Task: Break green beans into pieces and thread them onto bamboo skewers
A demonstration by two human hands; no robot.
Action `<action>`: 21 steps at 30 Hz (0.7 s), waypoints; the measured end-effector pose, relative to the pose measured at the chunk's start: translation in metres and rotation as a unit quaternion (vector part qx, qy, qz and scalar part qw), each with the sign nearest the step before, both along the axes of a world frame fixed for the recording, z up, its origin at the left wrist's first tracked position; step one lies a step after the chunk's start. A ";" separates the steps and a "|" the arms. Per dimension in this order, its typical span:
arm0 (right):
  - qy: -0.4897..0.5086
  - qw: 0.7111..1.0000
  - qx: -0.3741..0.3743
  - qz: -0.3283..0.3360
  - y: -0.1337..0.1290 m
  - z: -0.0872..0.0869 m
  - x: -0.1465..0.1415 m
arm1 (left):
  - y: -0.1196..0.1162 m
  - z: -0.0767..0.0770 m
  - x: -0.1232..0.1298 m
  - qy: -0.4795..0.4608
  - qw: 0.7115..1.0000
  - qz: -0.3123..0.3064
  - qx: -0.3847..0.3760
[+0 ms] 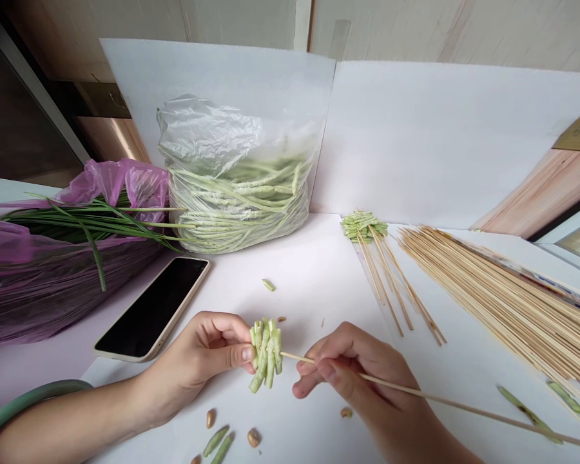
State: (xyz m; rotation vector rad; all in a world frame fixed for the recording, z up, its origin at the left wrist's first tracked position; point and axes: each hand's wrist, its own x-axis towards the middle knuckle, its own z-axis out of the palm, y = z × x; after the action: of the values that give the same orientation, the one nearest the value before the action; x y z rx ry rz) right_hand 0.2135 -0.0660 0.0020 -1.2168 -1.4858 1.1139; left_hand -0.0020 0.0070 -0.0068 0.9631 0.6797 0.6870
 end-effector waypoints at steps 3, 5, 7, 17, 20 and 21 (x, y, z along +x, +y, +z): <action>0.018 1.000 -0.009 0.000 0.000 -0.003 0.000 | 0.000 0.000 0.000 -0.001 1.000 -0.002 -0.001; 0.037 0.999 -0.015 0.004 0.001 -0.004 -0.001 | -0.001 0.000 0.000 0.000 1.000 -0.003 -0.001; 0.059 0.998 -0.017 0.012 0.001 -0.005 -0.001 | -0.001 0.000 0.000 0.000 1.000 -0.004 -0.001; 0.090 0.996 -0.020 0.022 0.006 0.001 0.001 | 0.000 -0.001 0.000 0.003 0.999 -0.029 0.019; 0.122 0.992 0.018 0.019 0.011 0.010 0.011 | -0.002 -0.002 -0.001 0.019 0.998 -0.041 0.041; 0.134 0.990 0.041 0.012 0.012 0.013 0.015 | -0.003 -0.002 -0.001 0.031 0.997 -0.044 0.049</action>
State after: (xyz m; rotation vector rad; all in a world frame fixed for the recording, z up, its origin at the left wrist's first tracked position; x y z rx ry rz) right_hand 0.2287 -0.0537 0.0146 -0.9542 -1.3296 1.1707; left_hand -0.0033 0.0043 -0.0087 1.1027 0.6575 0.6190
